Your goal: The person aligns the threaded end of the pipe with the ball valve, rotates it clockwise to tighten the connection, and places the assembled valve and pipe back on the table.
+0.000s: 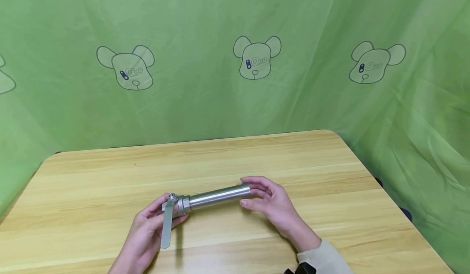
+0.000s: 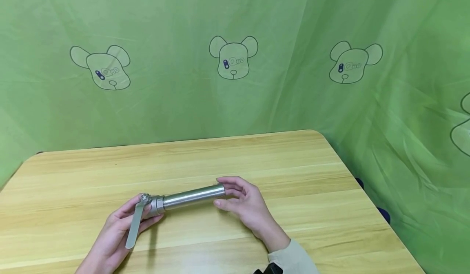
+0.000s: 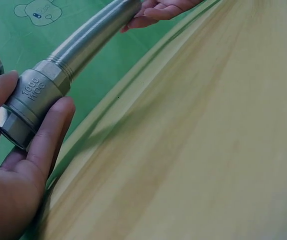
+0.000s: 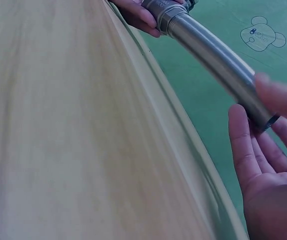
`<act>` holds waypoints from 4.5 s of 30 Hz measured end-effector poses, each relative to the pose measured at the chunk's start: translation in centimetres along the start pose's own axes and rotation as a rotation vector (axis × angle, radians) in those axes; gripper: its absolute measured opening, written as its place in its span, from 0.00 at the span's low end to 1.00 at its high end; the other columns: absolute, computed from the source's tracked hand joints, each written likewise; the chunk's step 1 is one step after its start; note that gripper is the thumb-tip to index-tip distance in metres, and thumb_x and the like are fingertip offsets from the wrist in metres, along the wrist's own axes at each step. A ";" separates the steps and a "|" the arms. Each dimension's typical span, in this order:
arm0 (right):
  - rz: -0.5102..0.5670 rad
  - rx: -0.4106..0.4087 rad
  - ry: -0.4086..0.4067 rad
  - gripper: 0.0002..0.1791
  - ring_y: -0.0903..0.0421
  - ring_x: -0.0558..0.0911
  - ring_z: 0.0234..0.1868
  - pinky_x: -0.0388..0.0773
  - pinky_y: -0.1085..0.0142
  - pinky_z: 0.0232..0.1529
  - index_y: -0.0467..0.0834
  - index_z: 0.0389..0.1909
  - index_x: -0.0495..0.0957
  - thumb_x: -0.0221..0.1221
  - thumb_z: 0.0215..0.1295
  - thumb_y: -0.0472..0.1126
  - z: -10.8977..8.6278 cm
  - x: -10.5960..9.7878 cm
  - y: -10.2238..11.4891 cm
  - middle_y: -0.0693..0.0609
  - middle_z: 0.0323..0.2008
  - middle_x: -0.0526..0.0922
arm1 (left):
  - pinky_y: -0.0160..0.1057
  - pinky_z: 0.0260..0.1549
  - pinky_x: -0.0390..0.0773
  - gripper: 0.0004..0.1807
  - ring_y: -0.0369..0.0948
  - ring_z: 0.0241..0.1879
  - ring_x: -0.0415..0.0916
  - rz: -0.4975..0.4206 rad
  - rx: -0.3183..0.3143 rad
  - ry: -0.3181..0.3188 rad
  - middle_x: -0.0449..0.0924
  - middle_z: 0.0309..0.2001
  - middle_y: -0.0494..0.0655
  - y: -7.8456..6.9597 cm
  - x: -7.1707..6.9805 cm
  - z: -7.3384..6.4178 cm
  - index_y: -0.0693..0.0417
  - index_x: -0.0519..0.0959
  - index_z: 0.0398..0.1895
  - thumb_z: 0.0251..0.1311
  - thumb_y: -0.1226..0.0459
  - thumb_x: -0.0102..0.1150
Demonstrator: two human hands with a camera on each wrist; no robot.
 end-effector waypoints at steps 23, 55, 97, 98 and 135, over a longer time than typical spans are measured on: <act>-0.065 -0.013 -0.003 0.27 0.57 0.91 0.43 0.93 0.65 0.47 0.32 0.62 0.79 0.74 0.64 0.35 -0.1 0.3 0.0 0.38 0.50 0.89 | 0.52 0.61 0.89 0.15 0.48 0.58 0.87 -0.010 -0.003 0.001 0.88 0.56 0.48 -0.1 0.0 0.1 0.48 0.88 0.51 0.71 0.74 0.60; 0.045 0.008 0.061 0.27 0.54 0.93 0.40 0.94 0.61 0.48 0.23 0.63 0.75 0.70 0.69 0.34 -0.1 0.2 -0.3 0.35 0.45 0.89 | 0.50 0.58 0.91 0.17 0.43 0.53 0.89 -0.002 0.011 0.026 0.89 0.53 0.43 0.4 -0.3 0.5 0.45 0.87 0.50 0.74 0.75 0.55; 0.132 0.047 0.107 0.32 0.53 0.91 0.50 0.92 0.59 0.57 0.28 0.67 0.75 0.72 0.61 0.28 0.1 0.0 -0.6 0.44 0.53 0.88 | 0.49 0.58 0.91 0.21 0.41 0.53 0.89 0.010 0.030 0.056 0.90 0.53 0.41 0.4 -0.3 0.4 0.40 0.88 0.48 0.73 0.76 0.55; 0.135 0.052 0.108 0.32 0.52 0.91 0.49 0.92 0.59 0.56 0.27 0.67 0.75 0.72 0.62 0.28 0.1 0.0 -0.6 0.44 0.52 0.88 | 0.49 0.58 0.91 0.21 0.41 0.53 0.89 0.011 0.032 0.058 0.91 0.53 0.41 0.4 -0.3 0.4 0.40 0.88 0.48 0.73 0.76 0.55; 0.086 0.087 0.117 0.32 0.56 0.91 0.48 0.91 0.67 0.53 0.29 0.65 0.78 0.75 0.60 0.30 0.0 0.2 -0.4 0.45 0.51 0.90 | 0.49 0.59 0.91 0.19 0.42 0.55 0.89 0.008 0.015 0.061 0.90 0.54 0.43 0.5 -0.3 0.4 0.44 0.87 0.50 0.72 0.76 0.56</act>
Point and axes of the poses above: each hand's wrist, its own z-axis towards the middle knuckle, its own x-axis out of the palm, y = z × x, the point moved 1 cm from there along z, towards the middle knuckle
